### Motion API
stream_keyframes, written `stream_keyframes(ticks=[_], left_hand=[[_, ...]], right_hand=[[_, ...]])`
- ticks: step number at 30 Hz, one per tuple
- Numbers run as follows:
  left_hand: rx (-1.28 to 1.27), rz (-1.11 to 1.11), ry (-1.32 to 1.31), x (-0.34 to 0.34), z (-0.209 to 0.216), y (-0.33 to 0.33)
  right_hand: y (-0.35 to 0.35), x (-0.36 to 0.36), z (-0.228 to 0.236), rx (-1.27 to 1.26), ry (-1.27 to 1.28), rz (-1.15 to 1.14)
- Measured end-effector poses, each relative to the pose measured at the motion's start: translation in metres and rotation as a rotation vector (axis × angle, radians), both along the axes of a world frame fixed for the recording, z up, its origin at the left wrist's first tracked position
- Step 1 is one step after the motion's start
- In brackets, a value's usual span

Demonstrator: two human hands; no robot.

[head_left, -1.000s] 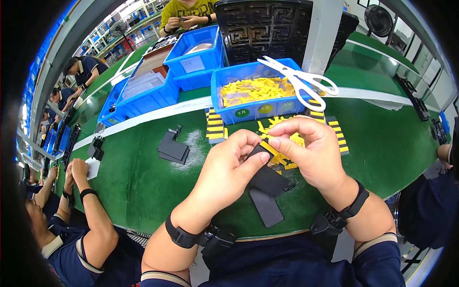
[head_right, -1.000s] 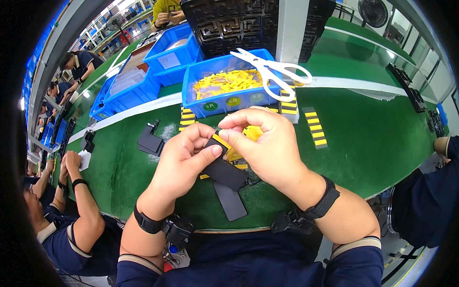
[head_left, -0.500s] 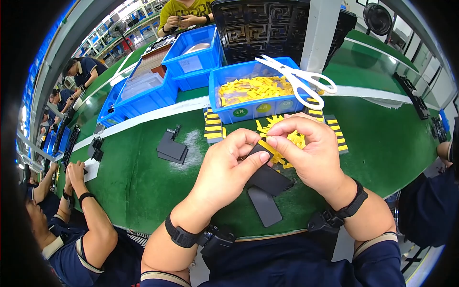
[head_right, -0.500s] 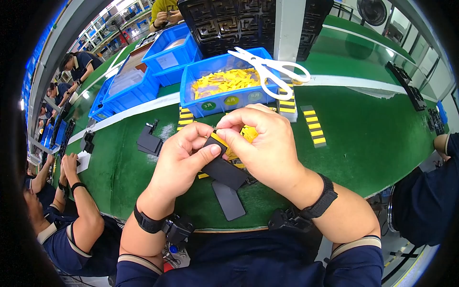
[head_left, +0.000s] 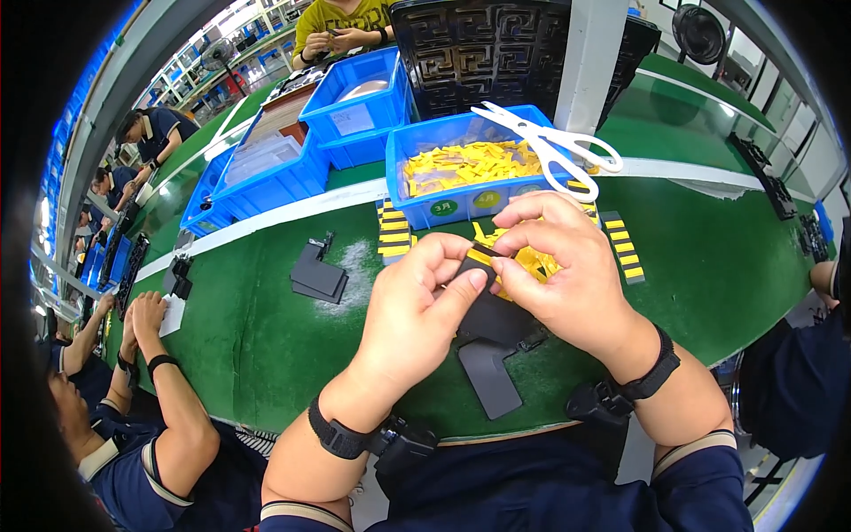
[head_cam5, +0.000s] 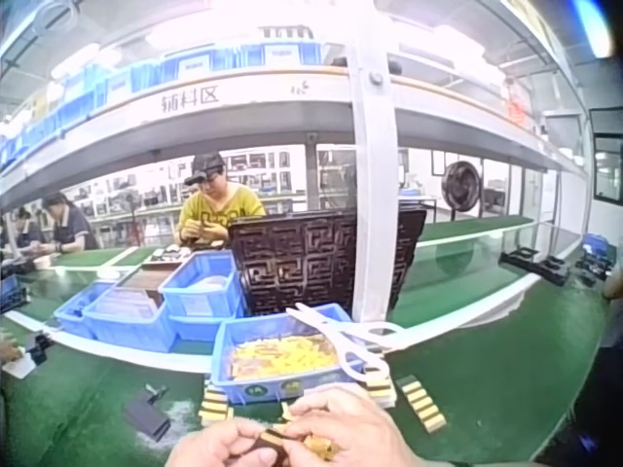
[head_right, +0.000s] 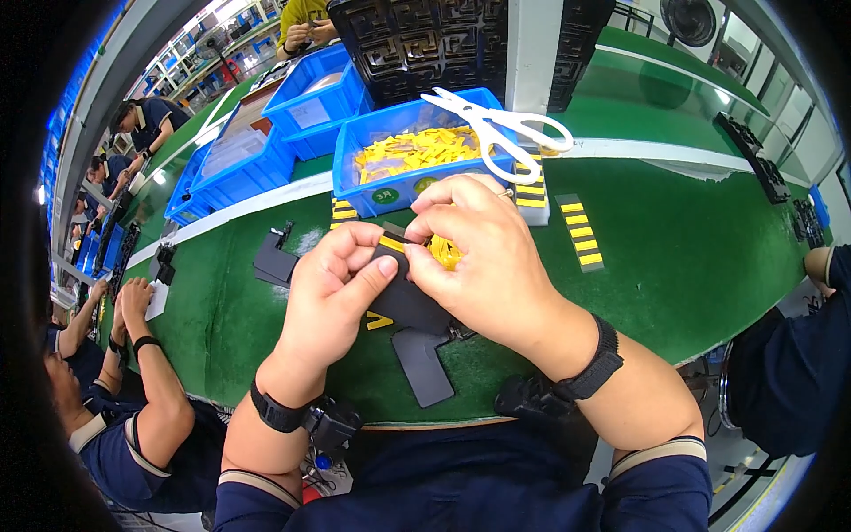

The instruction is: Assembling small electronic components or plastic parts by applying yellow stickers/tape to black plastic housings.

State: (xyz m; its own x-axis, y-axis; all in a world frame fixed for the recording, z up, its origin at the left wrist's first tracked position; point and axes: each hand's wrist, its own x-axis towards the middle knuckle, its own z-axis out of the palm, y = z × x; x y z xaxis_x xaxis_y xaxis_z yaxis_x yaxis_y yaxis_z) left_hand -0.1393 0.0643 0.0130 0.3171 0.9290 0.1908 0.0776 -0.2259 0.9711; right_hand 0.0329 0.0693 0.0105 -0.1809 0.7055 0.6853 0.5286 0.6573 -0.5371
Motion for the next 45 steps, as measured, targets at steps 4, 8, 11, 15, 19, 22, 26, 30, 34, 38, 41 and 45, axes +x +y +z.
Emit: stream_keyframes(ticks=[4,8,11,15,19,22,26,30,34,38,41,45], left_hand=[[-0.096,0.03,-0.07,-0.001,-0.004,0.003],[-0.047,0.069,-0.016,0.0,-0.007,0.003],[-0.06,-0.027,0.065,-0.002,0.0,0.003],[-0.157,-0.042,-0.099,-0.003,-0.001,0.004],[-0.18,-0.052,-0.274,-0.002,-0.004,0.007],[-0.065,0.007,-0.184,0.0,-0.007,0.005],[0.169,0.028,0.048,0.005,0.0,-0.005],[0.174,0.003,0.06,0.004,-0.005,-0.003],[-0.068,-0.04,-0.233,0.005,0.001,0.0],[-0.107,-0.071,-0.34,0.005,0.0,-0.001],[-0.092,-0.08,-0.275,0.005,0.001,-0.002],[-0.102,-0.091,-0.329,0.005,-0.002,0.0]], right_hand=[[-0.003,-0.002,0.01,0.25,-0.158,-0.087],[-0.005,0.005,0.014,0.359,-0.291,-0.035],[-0.001,0.009,0.014,0.321,-0.31,-0.08],[-0.008,0.004,0.019,0.218,-0.11,-0.025],[-0.011,-0.003,0.012,0.229,-0.164,0.045],[-0.01,-0.002,0.011,0.231,-0.138,0.0],[-0.006,0.002,0.012,0.06,0.0,0.13],[-0.009,-0.002,0.014,0.127,0.021,0.079],[-0.012,0.0,0.017,0.194,0.056,-0.079],[-0.007,-0.002,0.006,-0.118,0.251,0.021],[-0.007,-0.003,0.007,-0.067,0.225,0.021],[-0.005,0.001,0.009,0.078,0.128,-0.024]])
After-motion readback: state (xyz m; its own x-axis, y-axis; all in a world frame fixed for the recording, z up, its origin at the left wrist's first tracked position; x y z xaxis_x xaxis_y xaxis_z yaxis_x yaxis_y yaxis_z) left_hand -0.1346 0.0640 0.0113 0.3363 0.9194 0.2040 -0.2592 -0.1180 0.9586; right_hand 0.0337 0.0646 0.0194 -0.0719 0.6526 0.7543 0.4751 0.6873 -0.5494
